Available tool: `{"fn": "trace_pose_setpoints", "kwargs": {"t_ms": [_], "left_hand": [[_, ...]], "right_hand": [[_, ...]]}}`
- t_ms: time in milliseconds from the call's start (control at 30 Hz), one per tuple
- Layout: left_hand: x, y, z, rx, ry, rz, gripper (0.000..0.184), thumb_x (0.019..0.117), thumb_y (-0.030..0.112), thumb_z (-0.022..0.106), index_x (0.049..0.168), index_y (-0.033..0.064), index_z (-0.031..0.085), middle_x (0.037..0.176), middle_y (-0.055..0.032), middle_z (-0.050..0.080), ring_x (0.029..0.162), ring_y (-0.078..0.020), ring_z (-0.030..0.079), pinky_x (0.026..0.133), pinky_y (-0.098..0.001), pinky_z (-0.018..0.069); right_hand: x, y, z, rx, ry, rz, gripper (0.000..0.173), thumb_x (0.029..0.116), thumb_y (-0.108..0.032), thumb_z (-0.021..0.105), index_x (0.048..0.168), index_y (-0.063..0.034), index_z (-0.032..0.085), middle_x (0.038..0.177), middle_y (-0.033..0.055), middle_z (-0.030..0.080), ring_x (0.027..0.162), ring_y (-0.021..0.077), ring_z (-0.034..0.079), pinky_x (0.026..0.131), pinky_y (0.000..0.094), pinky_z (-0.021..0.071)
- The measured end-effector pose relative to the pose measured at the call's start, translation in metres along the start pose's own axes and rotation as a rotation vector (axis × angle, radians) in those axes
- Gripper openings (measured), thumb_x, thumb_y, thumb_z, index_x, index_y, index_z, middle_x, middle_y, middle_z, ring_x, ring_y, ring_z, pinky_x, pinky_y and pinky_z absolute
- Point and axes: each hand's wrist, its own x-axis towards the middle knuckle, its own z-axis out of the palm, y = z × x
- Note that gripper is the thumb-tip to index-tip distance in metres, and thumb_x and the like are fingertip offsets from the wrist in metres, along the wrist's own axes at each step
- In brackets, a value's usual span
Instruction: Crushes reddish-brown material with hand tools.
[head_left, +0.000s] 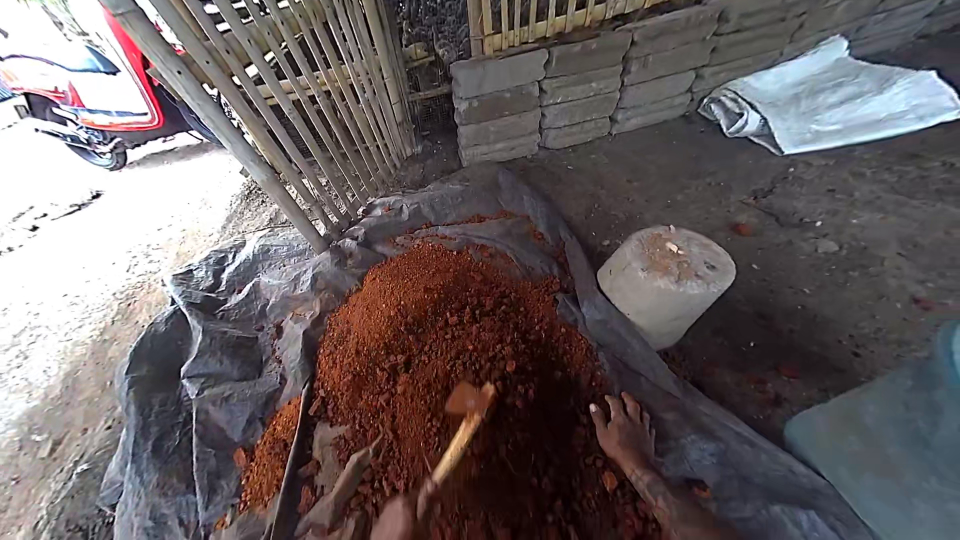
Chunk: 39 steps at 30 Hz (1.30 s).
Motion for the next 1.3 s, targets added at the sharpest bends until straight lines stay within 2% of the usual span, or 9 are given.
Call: {"fn": "trace_pose_setpoints", "kwargs": {"t_ms": [300,367,467,533,867,967,1033,1100,1300], "left_hand": [[-0.052,0.075,-0.110,-0.462,0.623,0.929,0.076,0.0953,0.081,0.020,0.082,0.0155,0.057,0.054,0.0054,0.049,0.042,-0.0043,0.047,0.037,-0.0263,0.0421],[-0.031,0.057,-0.073,-0.288,0.622,0.806,0.084,0.0964,0.080,0.018,0.083,0.0093,0.060,0.055,-0.0002,0.052,0.044,-0.0101,0.052,0.040,-0.0316,0.0464],[-0.001,0.027,-0.017,0.096,0.020,0.101,0.076,0.1041,0.066,0.027,0.111,0.0024,0.068,0.091,-0.0207,0.070,0.088,-0.0374,0.071,0.078,-0.0594,0.0559],[0.013,0.029,-0.009,0.097,-0.112,-0.062,0.078,0.1040,0.067,0.025,0.105,0.0031,0.069,0.097,-0.0199,0.070,0.094,-0.0376,0.070,0.082,-0.0612,0.0545],[-0.030,0.156,-0.130,-0.287,0.642,0.905,0.080,0.0988,0.077,0.018,0.081,0.0107,0.059,0.055,0.0063,0.047,0.044,-0.0030,0.046,0.041,-0.0252,0.0411],[0.005,0.145,-0.094,0.037,0.527,0.714,0.084,0.1025,0.070,0.018,0.094,0.0017,0.066,0.061,-0.0080,0.059,0.052,-0.0207,0.061,0.049,-0.0416,0.0518],[0.022,0.134,-0.068,0.286,0.062,0.222,0.073,0.1051,0.064,0.026,0.112,0.0029,0.067,0.096,-0.0211,0.070,0.092,-0.0379,0.071,0.080,-0.0596,0.0557],[0.035,0.130,-0.054,0.353,-0.141,0.001,0.075,0.1050,0.066,0.025,0.111,0.0038,0.068,0.107,-0.0218,0.069,0.103,-0.0391,0.069,0.086,-0.0630,0.0537],[-0.038,0.164,-0.133,0.033,0.222,0.436,0.070,0.1039,0.065,0.024,0.083,0.0102,0.063,0.063,-0.0025,0.053,0.056,-0.0196,0.056,0.054,-0.0447,0.0486]], "right_hand": [[-0.011,0.002,-0.002,-0.016,-0.021,-0.039,0.057,0.1053,-0.046,0.049,0.147,-0.0078,0.054,0.166,0.0212,0.029,0.151,0.0441,0.029,0.120,0.0627,0.0253],[-0.006,0.002,-0.007,0.002,-0.035,-0.025,0.055,0.1058,-0.045,0.048,0.144,-0.0076,0.057,0.166,0.0197,0.031,0.152,0.0424,0.030,0.121,0.0612,0.0251],[-0.008,0.008,-0.013,0.029,-0.107,-0.033,0.053,0.1069,-0.046,0.046,0.144,-0.0092,0.058,0.167,0.0178,0.030,0.153,0.0410,0.028,0.122,0.0592,0.0245],[-0.004,0.014,-0.019,0.035,-0.126,-0.078,0.052,0.1075,-0.045,0.044,0.143,-0.0091,0.059,0.166,0.0173,0.032,0.152,0.0404,0.030,0.122,0.0584,0.0266],[-0.008,0.016,-0.016,0.029,-0.081,-0.078,0.052,0.1070,-0.043,0.046,0.143,-0.0075,0.059,0.167,0.0158,0.031,0.151,0.0393,0.032,0.122,0.0577,0.0268],[-0.003,0.012,-0.021,0.073,-0.102,-0.047,0.052,0.1078,-0.045,0.043,0.138,-0.0077,0.062,0.165,0.0165,0.033,0.152,0.0385,0.031,0.123,0.0568,0.0253],[-0.002,0.015,-0.022,0.093,-0.124,-0.045,0.051,0.1082,-0.045,0.042,0.136,-0.0086,0.064,0.165,0.0145,0.035,0.152,0.0369,0.032,0.123,0.0552,0.0263],[-0.002,0.022,-0.025,0.110,-0.134,-0.073,0.051,0.1086,-0.044,0.041,0.134,-0.0074,0.065,0.164,0.0141,0.037,0.150,0.0362,0.035,0.122,0.0538,0.0288],[-0.003,0.027,-0.017,0.110,-0.073,-0.118,0.048,0.1076,-0.042,0.044,0.135,-0.0072,0.065,0.164,0.0131,0.037,0.148,0.0377,0.038,0.120,0.0582,0.0303]]}}
